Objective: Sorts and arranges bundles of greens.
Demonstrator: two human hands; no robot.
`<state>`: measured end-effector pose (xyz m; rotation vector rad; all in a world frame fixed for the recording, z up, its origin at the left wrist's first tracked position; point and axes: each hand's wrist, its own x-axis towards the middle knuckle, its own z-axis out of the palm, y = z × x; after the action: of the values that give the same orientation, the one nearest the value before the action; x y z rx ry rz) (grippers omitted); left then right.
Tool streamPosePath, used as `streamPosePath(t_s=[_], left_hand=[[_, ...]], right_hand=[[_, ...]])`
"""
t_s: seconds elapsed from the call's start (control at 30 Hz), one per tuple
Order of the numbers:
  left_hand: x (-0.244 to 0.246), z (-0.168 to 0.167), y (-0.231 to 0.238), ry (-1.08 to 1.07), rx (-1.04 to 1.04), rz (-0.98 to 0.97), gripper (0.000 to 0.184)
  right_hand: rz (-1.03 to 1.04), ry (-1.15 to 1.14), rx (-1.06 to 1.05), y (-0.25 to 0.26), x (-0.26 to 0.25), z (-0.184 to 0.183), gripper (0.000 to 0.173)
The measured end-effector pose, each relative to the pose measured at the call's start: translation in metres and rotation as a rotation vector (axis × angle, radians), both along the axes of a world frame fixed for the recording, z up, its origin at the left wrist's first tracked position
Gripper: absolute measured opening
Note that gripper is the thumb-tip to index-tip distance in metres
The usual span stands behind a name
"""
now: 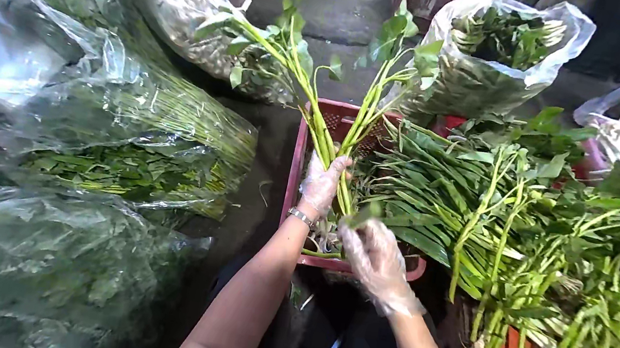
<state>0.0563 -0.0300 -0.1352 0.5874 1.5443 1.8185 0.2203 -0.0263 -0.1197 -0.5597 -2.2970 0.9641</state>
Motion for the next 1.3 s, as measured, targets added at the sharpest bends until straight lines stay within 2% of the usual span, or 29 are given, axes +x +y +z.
streamPosePath(t_s=[0.07,0.1,0.23,0.27,0.37,0.47,0.53,0.63,0.67,0.73,0.8,0.93,1.03,1.13,1.23,1.3], left_hand=[[-0.009,-0.003,0.002,-0.032,0.011,0.057,0.044],[-0.014,-0.006,0.004,-0.047,0.040,0.086,0.044],[-0.012,-0.007,0.001,-0.094,0.052,0.140,0.051],[-0.012,-0.008,0.001,-0.104,0.069,0.153,0.049],[-0.027,-0.009,0.001,-0.143,0.090,0.271,0.044],[-0.050,-0.007,0.004,-0.229,0.182,0.423,0.039],[-0.044,-0.006,0.006,-0.178,0.179,0.395,0.045],[-0.021,0.002,0.002,-0.054,0.094,0.282,0.058],[-0.015,0.005,-0.003,-0.018,0.066,0.239,0.062],[-0.009,0.007,-0.003,0.013,0.078,0.200,0.061],[-0.005,0.003,-0.001,0.005,0.106,0.182,0.058],[-0.002,0.005,0.002,-0.049,0.032,0.180,0.058],[-0.009,0.005,0.006,-0.122,0.038,0.240,0.055],[-0.028,0.004,0.002,-0.148,0.013,0.310,0.055],[-0.041,0.003,-0.004,-0.165,0.046,0.287,0.055],[-0.037,0.003,-0.007,-0.166,0.099,0.234,0.057]], right_hand=[[-0.006,0.018,0.133,-0.013,0.012,-0.012,0.028],[-0.017,0.040,0.121,-0.016,0.018,-0.018,0.028],[-0.052,0.249,-0.202,-0.009,0.035,-0.018,0.019],[-0.042,0.298,-0.242,-0.010,0.037,-0.017,0.017],[-0.143,0.313,-0.214,-0.023,0.054,-0.023,0.023],[-0.351,0.243,-0.246,-0.014,0.071,-0.021,0.023],[-0.449,0.122,-0.226,0.016,0.065,-0.010,0.032],[-0.407,-0.325,-0.021,0.062,0.043,0.014,0.035],[-0.379,-0.397,0.087,0.066,0.030,0.022,0.039],[-0.311,-0.293,0.301,0.061,0.000,0.031,0.041],[-0.201,-0.238,0.401,0.048,-0.032,0.028,0.040],[-0.154,-0.146,0.579,0.051,-0.069,-0.003,0.011],[-0.124,-0.183,0.533,0.042,-0.072,0.002,0.010],[-0.007,-0.392,0.320,0.023,-0.049,0.017,0.021],[-0.128,-0.367,0.296,0.041,-0.019,0.020,0.021],[-0.241,-0.519,0.293,0.068,-0.007,0.030,0.023]])
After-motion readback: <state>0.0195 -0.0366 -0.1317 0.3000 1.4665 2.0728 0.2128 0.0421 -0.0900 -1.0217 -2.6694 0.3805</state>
